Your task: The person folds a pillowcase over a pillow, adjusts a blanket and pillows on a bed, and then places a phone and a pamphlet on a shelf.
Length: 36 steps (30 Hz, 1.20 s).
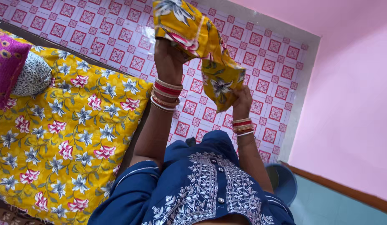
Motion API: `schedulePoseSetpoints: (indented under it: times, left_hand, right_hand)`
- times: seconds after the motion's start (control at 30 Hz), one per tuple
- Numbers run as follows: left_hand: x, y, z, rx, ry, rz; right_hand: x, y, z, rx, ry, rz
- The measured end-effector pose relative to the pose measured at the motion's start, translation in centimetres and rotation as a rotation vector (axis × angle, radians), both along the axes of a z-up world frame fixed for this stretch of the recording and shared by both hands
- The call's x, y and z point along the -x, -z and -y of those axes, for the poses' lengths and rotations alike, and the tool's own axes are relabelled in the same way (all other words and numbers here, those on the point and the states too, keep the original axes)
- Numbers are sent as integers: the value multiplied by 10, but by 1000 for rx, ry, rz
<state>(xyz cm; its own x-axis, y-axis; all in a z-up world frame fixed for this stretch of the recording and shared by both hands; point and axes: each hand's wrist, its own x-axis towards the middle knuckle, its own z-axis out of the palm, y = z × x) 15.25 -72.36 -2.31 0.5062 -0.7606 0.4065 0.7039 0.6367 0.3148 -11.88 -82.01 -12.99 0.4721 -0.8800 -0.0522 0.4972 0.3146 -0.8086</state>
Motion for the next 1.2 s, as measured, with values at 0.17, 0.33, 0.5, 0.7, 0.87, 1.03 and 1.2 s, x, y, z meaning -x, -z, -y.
schedulePoseSetpoints:
  times: [0.17,0.33,0.5,0.7,0.87,1.03,1.2]
  left_hand:
    - [-45,23,64,-549,-382,308]
    - [-71,7,111,-1351,-369,1434]
    - [-104,-50,166,-1108,-799,1771]
    - [-170,-68,179,-1263,-473,1319]
    - [-232,-34,142,-1293,-733,715]
    - [-320,-2,93,-1016,-913,229]
    - [-404,-2,35,-1114,-904,422]
  right_hand:
    - [-75,-86,83,32,-66,-8]
    - [-168,-125,179,124,-261,-33]
    - [-260,-147,256,366,-769,-312]
    - [-364,-159,280,267,-1064,-217]
    - [-447,-145,286,246,-1389,-200]
    - [-539,-129,293,574,-1729,-425]
    - [-659,-165,294,462,-1609,-355]
